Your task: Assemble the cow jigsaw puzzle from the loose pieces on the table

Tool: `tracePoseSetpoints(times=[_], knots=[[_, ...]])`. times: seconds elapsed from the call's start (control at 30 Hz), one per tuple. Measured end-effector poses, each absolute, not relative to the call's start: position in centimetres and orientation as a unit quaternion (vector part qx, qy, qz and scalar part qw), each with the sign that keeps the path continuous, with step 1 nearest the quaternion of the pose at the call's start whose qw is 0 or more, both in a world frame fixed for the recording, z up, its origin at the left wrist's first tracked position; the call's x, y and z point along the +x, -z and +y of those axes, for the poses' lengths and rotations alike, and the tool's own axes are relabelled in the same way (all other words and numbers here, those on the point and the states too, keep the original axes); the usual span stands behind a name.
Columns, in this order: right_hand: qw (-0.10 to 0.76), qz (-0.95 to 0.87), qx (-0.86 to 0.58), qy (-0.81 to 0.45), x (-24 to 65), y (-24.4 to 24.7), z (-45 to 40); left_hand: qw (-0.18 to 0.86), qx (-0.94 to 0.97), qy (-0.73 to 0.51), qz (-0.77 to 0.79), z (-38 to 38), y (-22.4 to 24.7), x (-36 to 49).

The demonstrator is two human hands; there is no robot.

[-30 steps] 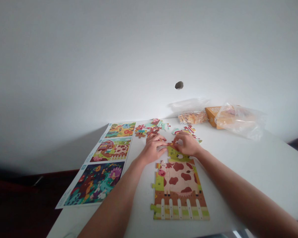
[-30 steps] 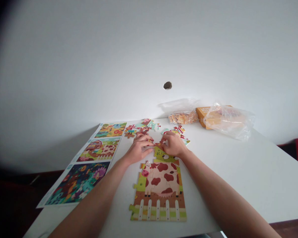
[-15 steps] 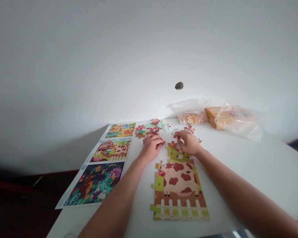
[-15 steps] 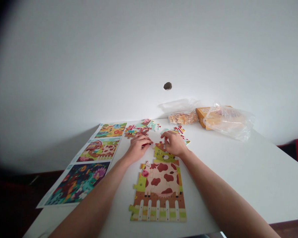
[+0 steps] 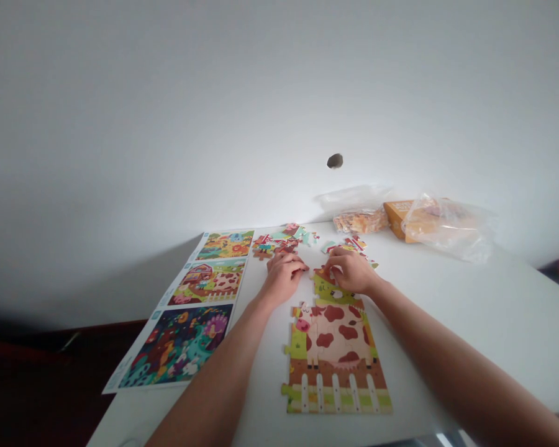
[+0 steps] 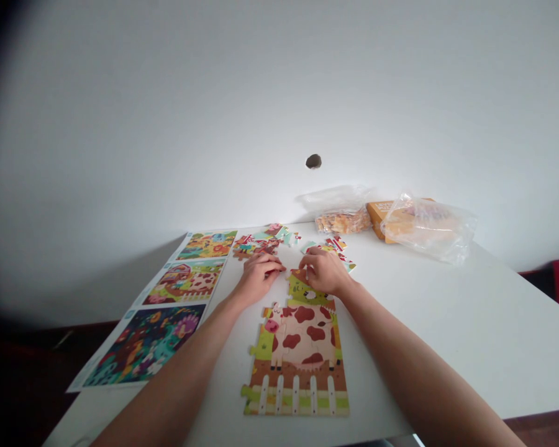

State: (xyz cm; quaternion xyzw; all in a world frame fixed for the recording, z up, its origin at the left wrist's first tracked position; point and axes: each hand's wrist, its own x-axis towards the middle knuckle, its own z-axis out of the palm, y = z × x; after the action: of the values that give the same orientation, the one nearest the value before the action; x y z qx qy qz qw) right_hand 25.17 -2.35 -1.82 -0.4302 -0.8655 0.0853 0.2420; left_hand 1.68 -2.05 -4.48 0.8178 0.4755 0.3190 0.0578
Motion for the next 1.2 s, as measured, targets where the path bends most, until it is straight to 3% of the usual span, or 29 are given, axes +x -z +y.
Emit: tracePoseSetpoints(times=[0.27, 0.7, 1.2], knots=[[0.182, -0.858, -0.475, -0.067, 24.9, 1.6, -2.9, 0.060, 0.820, -0.318, 0.473, -2.1, 4.4, 1.7], [0.174, -0.856, -0.483, -0.066, 24.6, 2.5, -2.4, 0.068, 0.856, -0.220, 0.464, -3.2, 3.1, 1.9], [0.195, -0.843, -0.496, -0.071, 24.4, 2.8, -2.2, 0.073, 0.854, -0.228, 0.462, -3.0, 3.4, 1.9]])
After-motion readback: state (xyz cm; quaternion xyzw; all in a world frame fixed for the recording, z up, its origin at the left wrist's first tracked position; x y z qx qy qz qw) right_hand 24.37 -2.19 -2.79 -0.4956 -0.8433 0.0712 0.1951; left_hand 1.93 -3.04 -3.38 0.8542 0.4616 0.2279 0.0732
